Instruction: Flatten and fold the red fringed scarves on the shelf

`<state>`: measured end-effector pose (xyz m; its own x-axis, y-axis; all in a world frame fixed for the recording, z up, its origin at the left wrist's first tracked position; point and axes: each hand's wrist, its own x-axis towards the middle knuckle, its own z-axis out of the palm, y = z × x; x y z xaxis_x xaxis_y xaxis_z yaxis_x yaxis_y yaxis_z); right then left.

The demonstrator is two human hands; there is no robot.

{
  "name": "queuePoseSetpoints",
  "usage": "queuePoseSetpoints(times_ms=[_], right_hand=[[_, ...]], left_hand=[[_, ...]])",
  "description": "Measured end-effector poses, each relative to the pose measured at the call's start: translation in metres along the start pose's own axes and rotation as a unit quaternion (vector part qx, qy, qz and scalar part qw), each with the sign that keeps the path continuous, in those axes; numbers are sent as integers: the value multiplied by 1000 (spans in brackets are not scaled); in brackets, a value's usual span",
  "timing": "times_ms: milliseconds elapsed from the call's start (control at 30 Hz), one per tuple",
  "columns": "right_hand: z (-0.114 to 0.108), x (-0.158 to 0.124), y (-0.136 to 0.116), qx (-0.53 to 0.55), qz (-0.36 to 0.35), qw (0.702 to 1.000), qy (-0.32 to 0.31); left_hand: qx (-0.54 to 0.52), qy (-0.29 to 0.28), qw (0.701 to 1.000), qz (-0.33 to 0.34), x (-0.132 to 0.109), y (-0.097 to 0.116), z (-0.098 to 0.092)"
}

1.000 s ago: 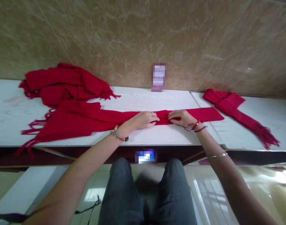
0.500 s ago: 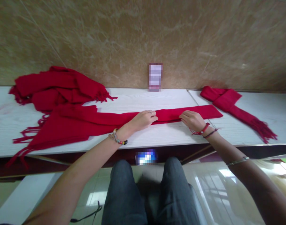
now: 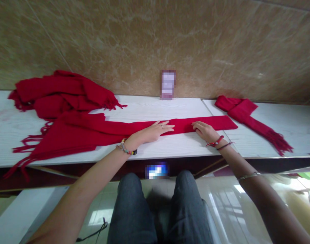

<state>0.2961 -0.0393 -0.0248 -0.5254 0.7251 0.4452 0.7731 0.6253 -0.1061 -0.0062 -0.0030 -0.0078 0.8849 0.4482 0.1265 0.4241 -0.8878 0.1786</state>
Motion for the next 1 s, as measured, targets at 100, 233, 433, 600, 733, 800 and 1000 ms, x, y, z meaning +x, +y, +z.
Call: queuePoseSetpoints(times_ms=[100, 233, 433, 600, 733, 800, 1000], right_hand=[[4, -1, 4, 9, 23, 999, 26], [7, -2, 8, -1, 23, 999, 45], [8, -1, 9, 36, 20, 999, -19], [8, -1, 9, 38, 26, 999, -20], [8, -1, 11, 23, 4, 999, -39], [7, -2, 13, 20, -2, 999, -47], [4, -4, 13, 10, 14, 998, -62]], left_hand=[[31, -18, 999, -11, -2, 3, -2], [76, 9, 997, -20, -2, 7, -5], [-17, -71, 997, -29, -4, 3, -4], [-49, -31, 998, -31, -3, 7, -10], [-61, -19, 998, 4, 13, 16, -13], [-52, -58, 996, 32, 25, 20, -12], [-54, -41, 997, 30, 43, 21, -6]])
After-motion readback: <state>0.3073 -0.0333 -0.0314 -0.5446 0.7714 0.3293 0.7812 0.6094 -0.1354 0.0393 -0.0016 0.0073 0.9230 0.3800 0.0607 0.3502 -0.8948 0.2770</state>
